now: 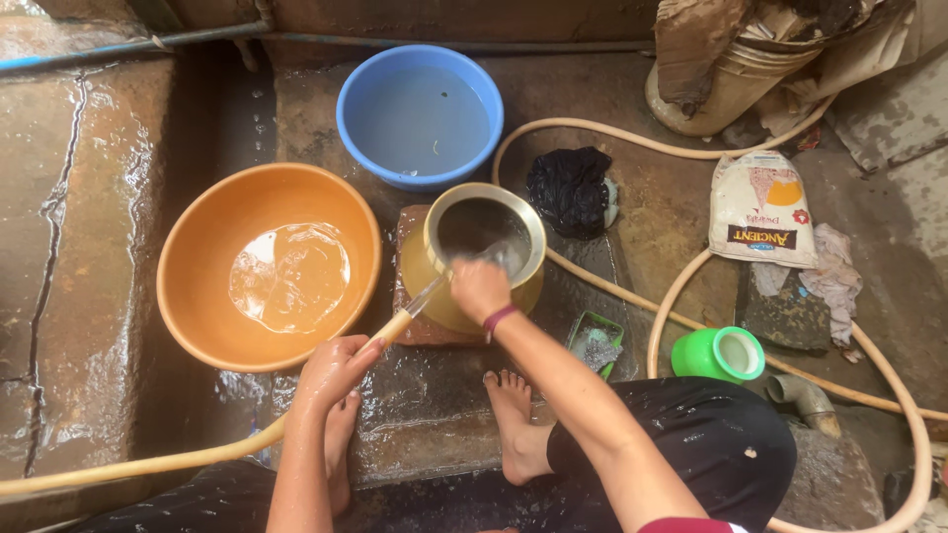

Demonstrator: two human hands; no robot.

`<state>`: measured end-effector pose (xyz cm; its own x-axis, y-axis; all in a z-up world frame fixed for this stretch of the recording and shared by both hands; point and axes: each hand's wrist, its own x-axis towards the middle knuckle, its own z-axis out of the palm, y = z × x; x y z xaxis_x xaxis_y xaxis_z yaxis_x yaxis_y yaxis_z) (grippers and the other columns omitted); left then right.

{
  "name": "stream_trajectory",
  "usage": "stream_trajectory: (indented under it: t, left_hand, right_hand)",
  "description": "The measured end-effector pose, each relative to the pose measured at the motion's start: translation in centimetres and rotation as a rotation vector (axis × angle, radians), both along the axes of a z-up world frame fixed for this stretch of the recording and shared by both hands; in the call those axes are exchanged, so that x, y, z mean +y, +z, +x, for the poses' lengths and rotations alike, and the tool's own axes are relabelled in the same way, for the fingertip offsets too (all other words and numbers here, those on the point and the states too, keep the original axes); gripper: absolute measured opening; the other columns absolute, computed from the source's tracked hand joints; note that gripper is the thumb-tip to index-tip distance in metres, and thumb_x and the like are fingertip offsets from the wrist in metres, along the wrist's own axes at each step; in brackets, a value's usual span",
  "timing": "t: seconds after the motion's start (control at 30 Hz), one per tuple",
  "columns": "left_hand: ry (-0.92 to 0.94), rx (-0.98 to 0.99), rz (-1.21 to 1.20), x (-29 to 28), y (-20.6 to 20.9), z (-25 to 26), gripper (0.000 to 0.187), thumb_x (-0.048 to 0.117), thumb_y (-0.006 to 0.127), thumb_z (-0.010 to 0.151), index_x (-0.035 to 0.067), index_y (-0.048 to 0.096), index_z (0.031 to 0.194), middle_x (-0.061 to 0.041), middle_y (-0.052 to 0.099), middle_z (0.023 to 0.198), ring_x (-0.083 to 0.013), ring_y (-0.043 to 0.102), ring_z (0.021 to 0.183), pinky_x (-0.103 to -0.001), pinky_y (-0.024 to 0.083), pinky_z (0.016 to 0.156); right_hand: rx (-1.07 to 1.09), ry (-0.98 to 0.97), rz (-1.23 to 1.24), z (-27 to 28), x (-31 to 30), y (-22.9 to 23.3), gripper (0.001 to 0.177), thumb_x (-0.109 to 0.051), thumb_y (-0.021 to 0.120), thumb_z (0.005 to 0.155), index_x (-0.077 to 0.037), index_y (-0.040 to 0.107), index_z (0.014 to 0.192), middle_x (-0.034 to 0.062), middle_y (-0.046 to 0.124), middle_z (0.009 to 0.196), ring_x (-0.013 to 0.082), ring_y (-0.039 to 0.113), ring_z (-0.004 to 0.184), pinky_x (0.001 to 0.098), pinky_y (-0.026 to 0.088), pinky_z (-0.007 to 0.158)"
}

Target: The person scrubs a metal pot by hand and with a brush, rinses it using water from a hose, and dips it into a plastic basin.

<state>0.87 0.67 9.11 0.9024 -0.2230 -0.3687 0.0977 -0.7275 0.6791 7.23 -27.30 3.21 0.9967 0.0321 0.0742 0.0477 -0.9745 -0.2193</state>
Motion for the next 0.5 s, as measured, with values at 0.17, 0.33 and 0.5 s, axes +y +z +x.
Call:
stream_trajectory:
  t: [0.17,0.33,0.5]
  left_hand:
    - [0.042,-0.068,-0.069,1.2,-1.4,0.7,0.052,0.051,0.06,0.093,0.002,0.069,0.078,-0.012,0.057,0.057,-0.0239,0.054,0.054,-0.039,0.045,0.055]
    - [0.225,-0.038,-0.131,1.6,-1.9,0.5,0.049,0.048,0.056,0.095,0.004,0.067,0.077,-0.006,0.055,0.054,-0.0164,0.052,0.052,-0.036,0.042,0.053]
    - [0.262,-0.019,-0.062,1.7,-2.0,-0.1,0.053,0.049,0.055,0.098,0.002,0.066,0.076,-0.007,0.053,0.054,-0.0163,0.051,0.052,-0.035,0.042,0.053]
  right_hand:
    - [-0.167,-0.195,0.18,4.0,-5.8,0.7,0.042,-0.046,0.066,0.097,-0.009,0.073,0.076,0.0195,0.068,0.067,0.0353,0.065,0.061,0.0468,0.053,0.058]
    - [-0.352,-0.516,1.054,1.9,-9.2,-6.2,0.052,-0.048,0.069,0.103,0.001,0.068,0.087,0.0187,0.064,0.086,0.0266,0.053,0.079,0.0426,0.044,0.075]
    - [-0.397,-0.688,2.11,-0.5,-6.2,-4.1,0.058,-0.051,0.061,0.097,-0.005,0.061,0.134,0.0136,0.061,0.142,0.0285,0.061,0.126,0.0475,0.052,0.105]
